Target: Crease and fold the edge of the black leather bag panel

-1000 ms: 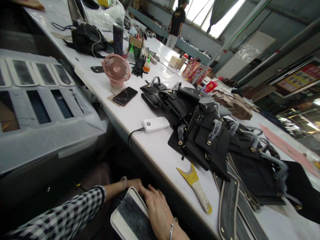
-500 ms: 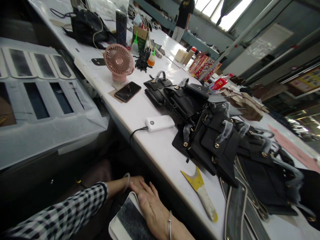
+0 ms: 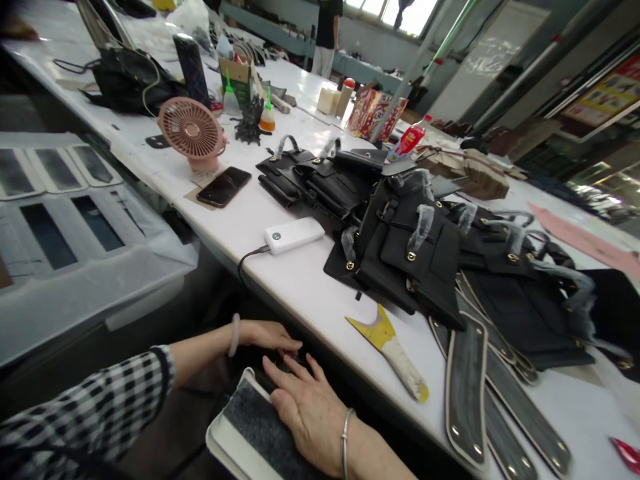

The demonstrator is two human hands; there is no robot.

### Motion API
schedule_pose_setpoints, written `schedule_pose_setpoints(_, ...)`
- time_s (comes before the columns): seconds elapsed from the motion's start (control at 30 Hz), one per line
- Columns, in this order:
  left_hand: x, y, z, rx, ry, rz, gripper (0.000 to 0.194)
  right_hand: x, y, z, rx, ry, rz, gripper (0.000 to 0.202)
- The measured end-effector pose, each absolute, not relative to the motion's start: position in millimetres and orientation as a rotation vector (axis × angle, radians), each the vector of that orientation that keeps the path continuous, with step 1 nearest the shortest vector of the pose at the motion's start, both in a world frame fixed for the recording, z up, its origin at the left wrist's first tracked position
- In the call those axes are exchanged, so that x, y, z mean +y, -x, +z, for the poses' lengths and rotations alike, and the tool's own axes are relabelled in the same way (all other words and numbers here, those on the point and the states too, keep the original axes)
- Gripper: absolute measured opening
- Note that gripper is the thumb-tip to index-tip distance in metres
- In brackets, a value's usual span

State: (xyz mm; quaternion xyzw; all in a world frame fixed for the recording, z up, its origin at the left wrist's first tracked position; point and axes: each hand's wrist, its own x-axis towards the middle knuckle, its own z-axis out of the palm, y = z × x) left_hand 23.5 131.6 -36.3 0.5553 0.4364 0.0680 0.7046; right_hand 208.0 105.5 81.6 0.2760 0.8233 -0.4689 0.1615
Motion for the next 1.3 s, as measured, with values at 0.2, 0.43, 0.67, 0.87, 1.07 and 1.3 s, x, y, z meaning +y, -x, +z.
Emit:
schedule_pose_setpoints(0.2, 122, -1, 42, 0.858, -1.326, -0.011, 0.050, 97, -266, 89, 2.213, -0.901, -1.429, 0.054)
schedule_pose_setpoints(0.43, 109, -13, 80, 0.975, -1.580, -0.049, 0.029, 92, -330, 96, 2.069, -0.985, -1.388, 0.054)
schedule_pose_setpoints(0.67, 109, -25, 83, 1.032, -1.727, -0.106, 0.026, 88, -288, 91, 2.173, -1.013, -1.454, 0.052)
schedule_pose_setpoints(0.87, 83, -44, 102, 1.172, -1.969, 0.118, 0.028, 86, -291, 70, 2.225, -1.598, -1.952, 0.050)
schedule_pose_setpoints(1.07, 38, -86, 111, 0.969, -2.074, 0.406, 0.006, 4, -333, 16, 1.897, -2.803, -1.830, 0.102)
schedule_pose_setpoints(1.3, 13, -136, 92, 1.007, -2.158, 0.264, 0.006, -51, -244, -42, 2.228, -2.703, -1.504, 0.078)
